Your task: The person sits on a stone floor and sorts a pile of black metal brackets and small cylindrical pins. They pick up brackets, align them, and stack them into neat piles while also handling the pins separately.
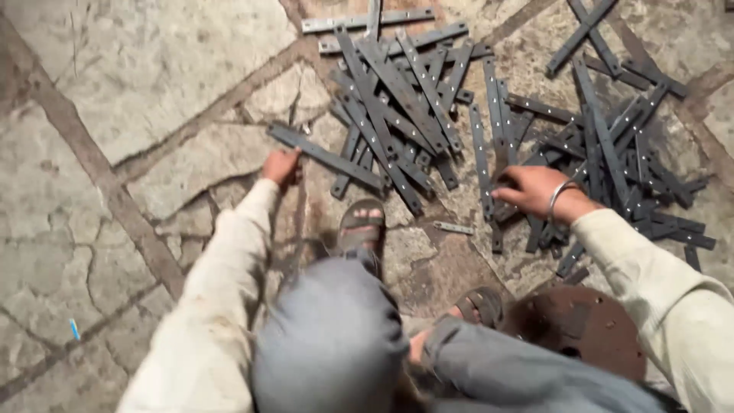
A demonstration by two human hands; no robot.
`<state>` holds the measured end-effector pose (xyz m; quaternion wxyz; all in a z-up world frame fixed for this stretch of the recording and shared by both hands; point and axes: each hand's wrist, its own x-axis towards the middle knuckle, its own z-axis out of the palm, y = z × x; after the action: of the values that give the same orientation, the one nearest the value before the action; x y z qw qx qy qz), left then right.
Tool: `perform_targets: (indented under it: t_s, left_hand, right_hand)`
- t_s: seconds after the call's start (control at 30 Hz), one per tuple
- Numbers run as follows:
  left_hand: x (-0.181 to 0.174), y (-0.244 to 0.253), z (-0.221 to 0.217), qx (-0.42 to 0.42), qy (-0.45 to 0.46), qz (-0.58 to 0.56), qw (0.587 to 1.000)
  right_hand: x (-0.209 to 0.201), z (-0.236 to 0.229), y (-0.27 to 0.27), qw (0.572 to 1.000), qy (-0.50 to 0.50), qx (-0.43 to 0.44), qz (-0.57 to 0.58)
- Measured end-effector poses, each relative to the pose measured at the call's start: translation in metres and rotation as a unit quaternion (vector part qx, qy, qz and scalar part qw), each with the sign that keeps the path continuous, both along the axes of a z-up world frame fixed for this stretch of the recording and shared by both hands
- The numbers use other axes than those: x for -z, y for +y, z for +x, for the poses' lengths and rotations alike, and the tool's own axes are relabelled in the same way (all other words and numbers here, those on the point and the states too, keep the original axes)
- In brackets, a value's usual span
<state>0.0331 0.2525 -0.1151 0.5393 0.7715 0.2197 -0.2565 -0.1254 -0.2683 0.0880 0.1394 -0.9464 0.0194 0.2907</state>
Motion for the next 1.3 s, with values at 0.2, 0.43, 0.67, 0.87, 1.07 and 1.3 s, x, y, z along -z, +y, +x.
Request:
perform_targets:
  t_s: [0.2,0.43,0.67,0.87,1.07,1.3]
  left_hand:
    - [0.063,-0.013,0.019,-0.016,0.044,0.164,0.985]
    - [0.061,-0.041,0.029,0.019,0.006,0.290,0.957]
    - [0.069,-0.056,0.016,-0.150,-0.014,0.157,0.976]
    - [-0.012,-0.061,-0.005,-0.292,-0.093,-0.330,0.893]
    - [-0.036,-0.077,-0.010,-0.250,-0.047,-0.429,0.867]
    - [-0.107,-0.079,-0.009,-0.260,-0.027,-0.584,0.768]
  right_hand:
    - [0.052,0.079,0.092,0.997,0.080,-0.017,-0.005]
    - [0.205,0.129,0.206,0.975,-0.204,0.085,0.038]
    - [0.229,0.116,0.203,0.973,-0.201,0.098,-0.051]
    - [0.214,0.035,0.170,0.993,-0.062,0.082,-0.055]
    - [0.151,0.005,0.209,0.841,-0.038,0.348,0.413]
    - [0.108,0.018,0.254,0.956,-0.233,0.082,0.157]
